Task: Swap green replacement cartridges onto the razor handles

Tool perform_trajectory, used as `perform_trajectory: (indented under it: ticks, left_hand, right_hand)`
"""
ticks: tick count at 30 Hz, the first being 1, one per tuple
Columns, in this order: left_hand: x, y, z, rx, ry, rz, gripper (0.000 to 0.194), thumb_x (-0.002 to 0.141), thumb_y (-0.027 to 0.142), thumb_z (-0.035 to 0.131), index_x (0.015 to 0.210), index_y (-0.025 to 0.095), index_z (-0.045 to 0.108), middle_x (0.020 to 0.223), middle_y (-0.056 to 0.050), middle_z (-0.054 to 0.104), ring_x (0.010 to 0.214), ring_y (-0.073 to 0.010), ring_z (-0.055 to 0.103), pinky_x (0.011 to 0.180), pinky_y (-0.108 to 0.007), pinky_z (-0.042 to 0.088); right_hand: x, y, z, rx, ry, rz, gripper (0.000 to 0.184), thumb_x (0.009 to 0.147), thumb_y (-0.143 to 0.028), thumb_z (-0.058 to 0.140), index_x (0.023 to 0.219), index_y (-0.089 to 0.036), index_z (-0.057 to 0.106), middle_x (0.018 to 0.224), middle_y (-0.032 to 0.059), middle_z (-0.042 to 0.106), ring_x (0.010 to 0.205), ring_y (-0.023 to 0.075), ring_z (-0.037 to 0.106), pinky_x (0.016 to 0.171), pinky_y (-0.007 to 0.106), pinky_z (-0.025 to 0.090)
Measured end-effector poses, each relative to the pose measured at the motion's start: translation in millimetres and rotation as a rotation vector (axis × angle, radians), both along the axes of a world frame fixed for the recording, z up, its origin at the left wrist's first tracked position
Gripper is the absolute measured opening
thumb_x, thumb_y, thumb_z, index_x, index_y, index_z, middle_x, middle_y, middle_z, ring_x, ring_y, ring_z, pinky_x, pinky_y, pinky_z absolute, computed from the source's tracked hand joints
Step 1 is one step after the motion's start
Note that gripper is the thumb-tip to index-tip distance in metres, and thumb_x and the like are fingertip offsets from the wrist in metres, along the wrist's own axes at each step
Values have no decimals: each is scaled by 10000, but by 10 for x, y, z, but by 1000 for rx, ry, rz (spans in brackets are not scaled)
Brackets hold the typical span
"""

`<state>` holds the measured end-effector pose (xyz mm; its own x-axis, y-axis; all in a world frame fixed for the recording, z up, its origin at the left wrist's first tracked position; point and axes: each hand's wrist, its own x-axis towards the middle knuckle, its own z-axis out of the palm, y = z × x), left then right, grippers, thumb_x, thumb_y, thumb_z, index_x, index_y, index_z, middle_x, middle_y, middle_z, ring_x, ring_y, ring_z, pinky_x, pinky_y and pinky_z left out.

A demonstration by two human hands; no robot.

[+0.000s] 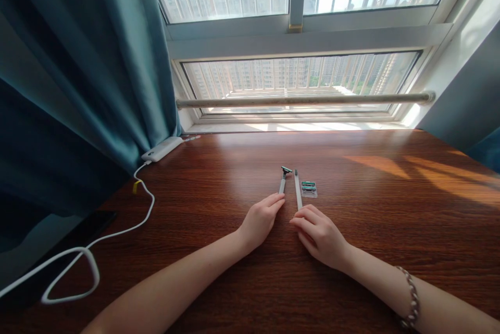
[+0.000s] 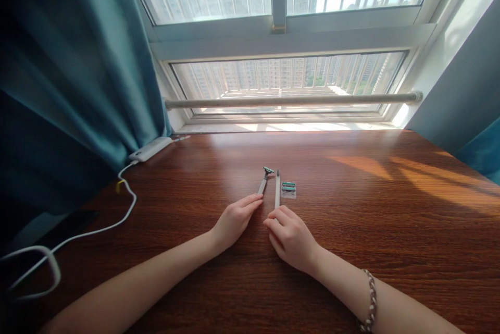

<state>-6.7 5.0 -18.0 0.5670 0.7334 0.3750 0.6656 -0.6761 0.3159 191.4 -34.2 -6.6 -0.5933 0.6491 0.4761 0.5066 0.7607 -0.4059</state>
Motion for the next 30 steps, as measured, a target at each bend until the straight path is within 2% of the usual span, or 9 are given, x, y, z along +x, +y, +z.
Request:
perform_trajectory:
  ticks: [10, 18, 24, 30]
  left_hand:
    - [10, -15, 72, -83, -309, 34, 346, 879, 151, 347, 1178, 202, 514, 1217, -41, 528, 1109, -139, 494, 978, -308, 405]
    - [23, 89, 61, -217, -539, 299, 217, 805, 169, 484, 947, 177, 647, 982, -32, 653, 921, -152, 591, 885, -296, 455]
    - [13, 121, 24, -272, -551, 334, 238, 766, 161, 509, 967, 162, 635, 960, -43, 659, 838, -155, 609, 789, -277, 492]
    - [13, 106, 58, -270, -543, 322, 236, 782, 215, 507, 971, 168, 640, 935, -46, 658, 776, -161, 597, 709, -280, 494]
  right_hand:
    - [-9, 22, 5, -19, 114, -62, 221, 797, -68, 427, 956, -173, 538, 875, 70, 532, 855, 189, 462, 764, 342, 444]
    - [-2, 11, -4, -15, 115, -60, 218, 797, -67, 433, 959, -170, 536, 875, 72, 534, 835, 187, 464, 744, 333, 446]
    - [-7, 7, 11, -8, 88, -59, 215, 800, -74, 427, 958, -167, 540, 871, 73, 540, 836, 189, 467, 745, 337, 446]
    - [-7, 14, 13, 1, 99, -57, 210, 807, -91, 417, 945, -177, 549, 855, 74, 547, 825, 191, 482, 729, 344, 458]
